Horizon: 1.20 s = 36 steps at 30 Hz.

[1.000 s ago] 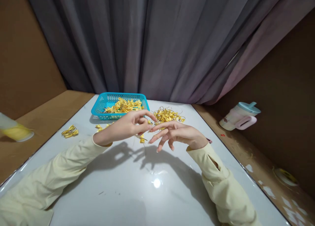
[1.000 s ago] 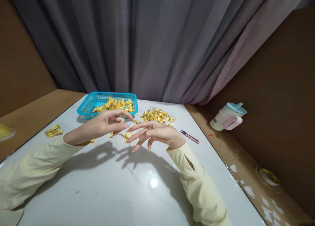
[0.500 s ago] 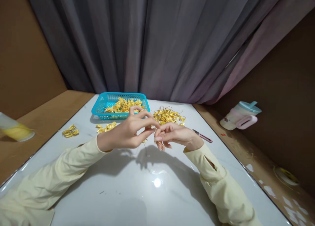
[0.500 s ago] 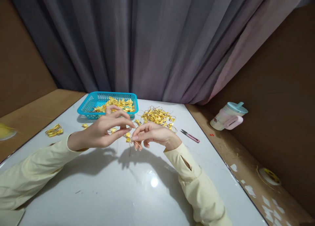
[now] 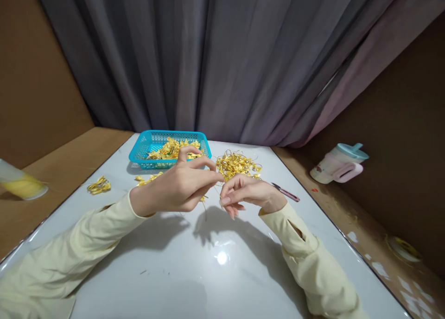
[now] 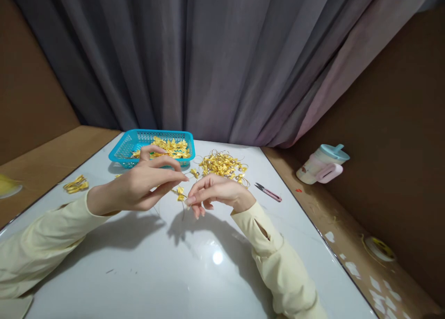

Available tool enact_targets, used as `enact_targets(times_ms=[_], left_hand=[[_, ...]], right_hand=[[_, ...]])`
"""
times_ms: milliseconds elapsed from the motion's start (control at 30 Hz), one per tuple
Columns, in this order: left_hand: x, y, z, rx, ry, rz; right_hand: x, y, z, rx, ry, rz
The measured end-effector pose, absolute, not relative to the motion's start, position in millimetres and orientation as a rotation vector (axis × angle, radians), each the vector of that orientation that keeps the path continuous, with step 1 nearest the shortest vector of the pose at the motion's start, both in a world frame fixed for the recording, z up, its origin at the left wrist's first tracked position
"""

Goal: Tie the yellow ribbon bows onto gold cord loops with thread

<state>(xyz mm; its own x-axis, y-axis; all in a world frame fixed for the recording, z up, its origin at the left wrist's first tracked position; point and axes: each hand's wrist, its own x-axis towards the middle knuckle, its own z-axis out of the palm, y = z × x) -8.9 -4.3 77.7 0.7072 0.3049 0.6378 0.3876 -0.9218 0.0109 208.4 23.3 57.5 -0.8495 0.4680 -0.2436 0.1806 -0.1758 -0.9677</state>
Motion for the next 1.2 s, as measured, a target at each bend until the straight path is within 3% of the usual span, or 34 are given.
enact_targets(times_ms=[633, 1033, 1200], left_hand=[[-12.9, -1.2, 81.5, -2.813, -0.540, -0.902], [-15.8, 2.1, 78.8, -2.735, -0.491, -0.995], [-15.2, -0.8, 81.3, -2.748, -0.478, -1.026]], right_hand=[[207.7, 22.5, 61.1, -0.802, -1.844, 2.187], [210.4, 22.9, 56.8, -0.676, -1.899, 2.212], [206.2, 21.3, 57.9, -0.817, -1.937, 2.152]])
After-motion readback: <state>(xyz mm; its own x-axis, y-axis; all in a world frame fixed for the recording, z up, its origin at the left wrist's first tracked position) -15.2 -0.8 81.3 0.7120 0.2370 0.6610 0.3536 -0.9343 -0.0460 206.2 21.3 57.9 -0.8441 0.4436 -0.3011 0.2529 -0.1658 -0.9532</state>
